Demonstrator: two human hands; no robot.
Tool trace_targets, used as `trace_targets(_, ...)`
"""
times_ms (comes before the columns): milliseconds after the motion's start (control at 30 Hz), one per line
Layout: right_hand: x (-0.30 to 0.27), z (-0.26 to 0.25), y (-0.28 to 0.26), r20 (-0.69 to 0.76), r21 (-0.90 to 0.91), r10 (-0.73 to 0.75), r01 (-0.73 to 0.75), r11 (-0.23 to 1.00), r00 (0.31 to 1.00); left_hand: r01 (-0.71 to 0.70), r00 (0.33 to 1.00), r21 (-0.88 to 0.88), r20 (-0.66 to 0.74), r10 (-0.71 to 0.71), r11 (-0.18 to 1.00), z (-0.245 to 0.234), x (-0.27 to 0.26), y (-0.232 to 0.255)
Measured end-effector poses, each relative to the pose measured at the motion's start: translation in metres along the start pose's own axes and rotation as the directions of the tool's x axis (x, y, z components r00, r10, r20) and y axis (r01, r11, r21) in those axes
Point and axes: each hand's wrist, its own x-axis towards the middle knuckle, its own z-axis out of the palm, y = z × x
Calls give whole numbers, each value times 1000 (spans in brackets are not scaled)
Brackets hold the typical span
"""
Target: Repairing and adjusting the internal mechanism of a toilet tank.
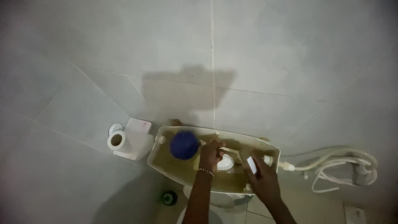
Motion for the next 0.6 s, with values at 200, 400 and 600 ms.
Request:
trace_targets(200, 2, 2, 10, 5, -43, -82, 82, 996, 997, -44, 999, -132, 6, 45, 990, 17, -31, 11)
trace_targets(400, 2, -4, -2, 90, -17, 96, -94, 995, 991, -74, 989, -183, 114, 96, 980, 6, -14, -15)
trace_targets(600, 2, -6, -7, 77, -9, 42, -41, 999, 996, -71, 989, -141, 117, 88, 988, 28, -45, 10)
